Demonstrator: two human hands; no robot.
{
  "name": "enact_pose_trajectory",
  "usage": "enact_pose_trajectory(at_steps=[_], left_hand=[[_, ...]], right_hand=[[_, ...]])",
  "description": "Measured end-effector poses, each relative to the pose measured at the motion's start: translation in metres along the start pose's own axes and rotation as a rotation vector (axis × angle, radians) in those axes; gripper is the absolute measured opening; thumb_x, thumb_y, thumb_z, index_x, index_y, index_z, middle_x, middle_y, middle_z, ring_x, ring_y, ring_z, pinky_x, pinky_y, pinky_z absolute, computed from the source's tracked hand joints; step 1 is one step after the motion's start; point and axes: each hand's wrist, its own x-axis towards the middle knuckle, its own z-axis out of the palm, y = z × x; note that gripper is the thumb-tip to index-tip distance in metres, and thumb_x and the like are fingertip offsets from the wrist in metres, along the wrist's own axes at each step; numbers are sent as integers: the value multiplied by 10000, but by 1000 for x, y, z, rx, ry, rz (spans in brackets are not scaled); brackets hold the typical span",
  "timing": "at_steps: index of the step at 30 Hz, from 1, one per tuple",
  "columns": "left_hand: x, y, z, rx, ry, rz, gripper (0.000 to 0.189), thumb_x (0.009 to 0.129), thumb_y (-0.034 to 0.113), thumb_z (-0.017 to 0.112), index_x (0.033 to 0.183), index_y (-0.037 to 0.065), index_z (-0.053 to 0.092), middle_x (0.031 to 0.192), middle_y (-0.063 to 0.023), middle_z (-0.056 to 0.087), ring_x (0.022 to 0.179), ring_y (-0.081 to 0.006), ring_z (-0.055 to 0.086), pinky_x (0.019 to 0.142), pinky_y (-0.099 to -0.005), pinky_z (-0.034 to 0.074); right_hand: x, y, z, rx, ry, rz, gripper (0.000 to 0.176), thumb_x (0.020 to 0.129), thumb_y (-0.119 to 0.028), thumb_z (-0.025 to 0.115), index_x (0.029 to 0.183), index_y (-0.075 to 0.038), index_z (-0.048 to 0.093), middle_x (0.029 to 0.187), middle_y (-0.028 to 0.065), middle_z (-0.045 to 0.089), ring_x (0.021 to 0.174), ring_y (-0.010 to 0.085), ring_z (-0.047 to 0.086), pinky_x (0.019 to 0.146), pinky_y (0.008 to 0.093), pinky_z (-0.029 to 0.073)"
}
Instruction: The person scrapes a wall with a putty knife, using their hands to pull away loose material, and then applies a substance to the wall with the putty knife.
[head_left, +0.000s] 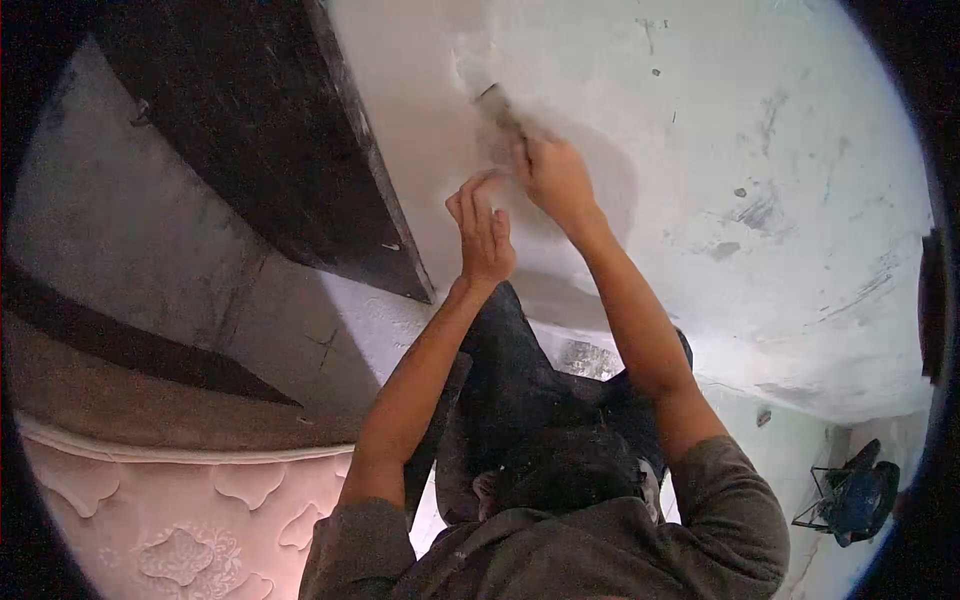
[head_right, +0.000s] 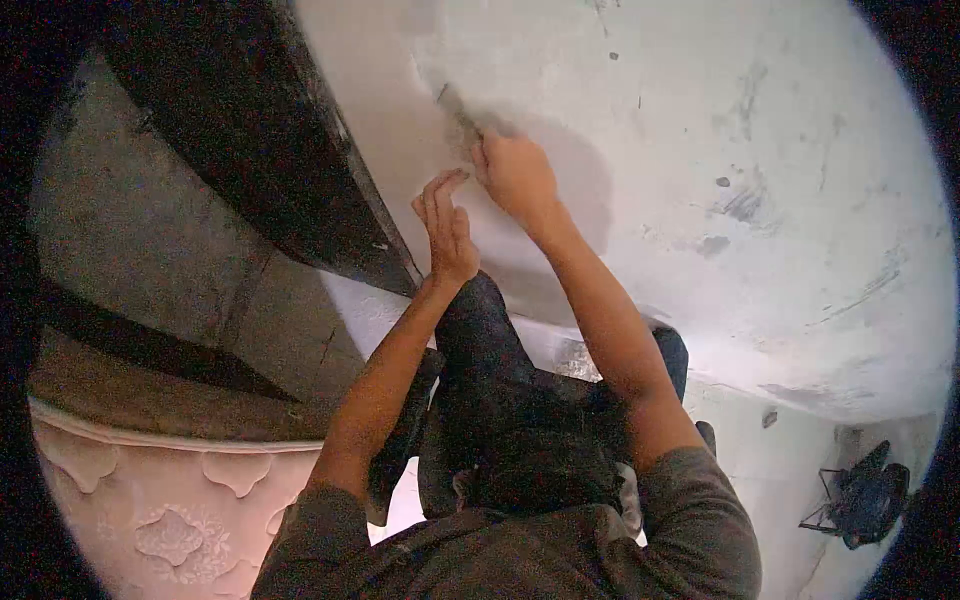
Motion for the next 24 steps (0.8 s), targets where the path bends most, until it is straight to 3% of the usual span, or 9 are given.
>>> enact_pose_trajectory(at_steps=[4,7,10,12,19,21,22,24], left_hand=[[3,2,0,7,9,24,443,953,259,270,1233,-7,486,1256,-188,487,1195,-320,402,1020,-450,222],[0,3,0,24,-7,-22,427,933,237,288,1219,-8,491,1243,-192,489,1184,-329,405,1018,-449,222],[3,3,-1,-38,-3,31,493,989,359,289,1218,-35,477,1241,-196,482,1138,-348,385,993,-454,243],[4,1,-1,-35,4,18,477,985,348,299,1216,-29,478,1233,-196,481,1126,-350,390,991,-457,246],[-1,-1,-1,0,12,34,434,989,315,307,1209,-17,479,1191,-187,494,1046,-347,433,970,-464,273],[-6,-6,1,-31,5,-61,425,989,298,305,1200,-25,482,1173,-181,506,1028,-343,445,944,-448,300],[-9,-10,2,-61,-10,-151,415,988,282,303,1191,-32,486,1155,-176,517,1010,-340,457,917,-433,326],[-23,-29,8,-112,-64,-224,398,992,286,325,1168,-22,506,1120,-151,539,966,-302,484,862,-398,358]], right_hand=[[-2,-12,-3,70,-21,42,265,924,-263,527,915,-8,601,716,248,612,620,447,592,586,524,490],[-6,-13,-4,174,78,141,274,933,-279,521,884,-19,592,689,237,607,614,439,593,568,519,487],[-2,-7,0,-8,14,-4,257,937,-273,519,861,-35,579,662,218,603,602,424,593,540,510,481],[-3,-15,-6,68,35,111,241,938,-264,521,865,-41,579,668,205,611,611,422,596,543,511,480],[-9,-4,-3,63,24,50,246,939,-258,521,862,-32,583,629,207,599,597,431,587,545,522,464],[-20,-11,-11,148,-18,95,263,939,-213,556,838,25,604,600,235,545,481,379,543,464,436,417],[-25,-10,-11,150,-20,91,263,939,-213,556,838,25,604,600,235,545,481,379,543,464,436,417],[-41,-2,-8,330,-116,159,365,952,-268,553,732,21,576,497,159,502,383,235,501,400,370,386]])
